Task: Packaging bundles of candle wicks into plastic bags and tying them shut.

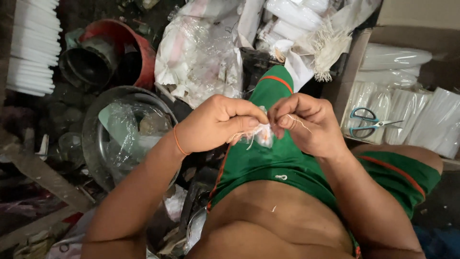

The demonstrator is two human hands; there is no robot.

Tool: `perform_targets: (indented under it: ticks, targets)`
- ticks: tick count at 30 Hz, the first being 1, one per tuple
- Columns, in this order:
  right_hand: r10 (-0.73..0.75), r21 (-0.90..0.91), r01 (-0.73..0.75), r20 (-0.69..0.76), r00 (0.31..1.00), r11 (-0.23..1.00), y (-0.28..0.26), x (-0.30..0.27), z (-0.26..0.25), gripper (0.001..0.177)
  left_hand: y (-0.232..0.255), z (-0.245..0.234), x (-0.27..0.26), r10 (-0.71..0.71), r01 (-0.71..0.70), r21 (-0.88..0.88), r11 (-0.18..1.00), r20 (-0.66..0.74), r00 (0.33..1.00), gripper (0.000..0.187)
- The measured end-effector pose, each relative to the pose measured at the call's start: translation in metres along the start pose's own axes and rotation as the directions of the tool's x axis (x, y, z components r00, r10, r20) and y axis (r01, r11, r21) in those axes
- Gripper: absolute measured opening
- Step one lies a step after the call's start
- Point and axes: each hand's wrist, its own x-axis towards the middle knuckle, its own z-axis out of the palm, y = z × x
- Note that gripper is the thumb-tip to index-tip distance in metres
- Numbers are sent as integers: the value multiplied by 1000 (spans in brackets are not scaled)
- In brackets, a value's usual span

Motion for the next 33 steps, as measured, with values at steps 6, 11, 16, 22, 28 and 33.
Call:
perform_targets:
  ticks: [6,11,16,22,28,33]
  targets:
    - [-23,58,24,-17,1000,998,3,-2,-7,11,21,4,7,89,-93,170,981,36,995,15]
    - [-31,65,33,-31,999,997,5,-2,-12,10,18,3,7,145,-159,292,943,68,987,17]
    - [-42,74,46,-53,998,996,10,-3,-15,11,25,7,6,184,-229,464,856,141,973,62]
    - [4,16,-4,-17,1000,1000,-7,0,-8,14,35,24,2,460,-366,730,577,81,884,23]
    - [107,-110,-102,37,994,989,-24,3,3,15,56,32,0,603,-358,838,413,44,797,14]
    - [179,-268,-165,29,984,949,-28,3,8,12,63,30,13,626,-398,800,449,36,779,19]
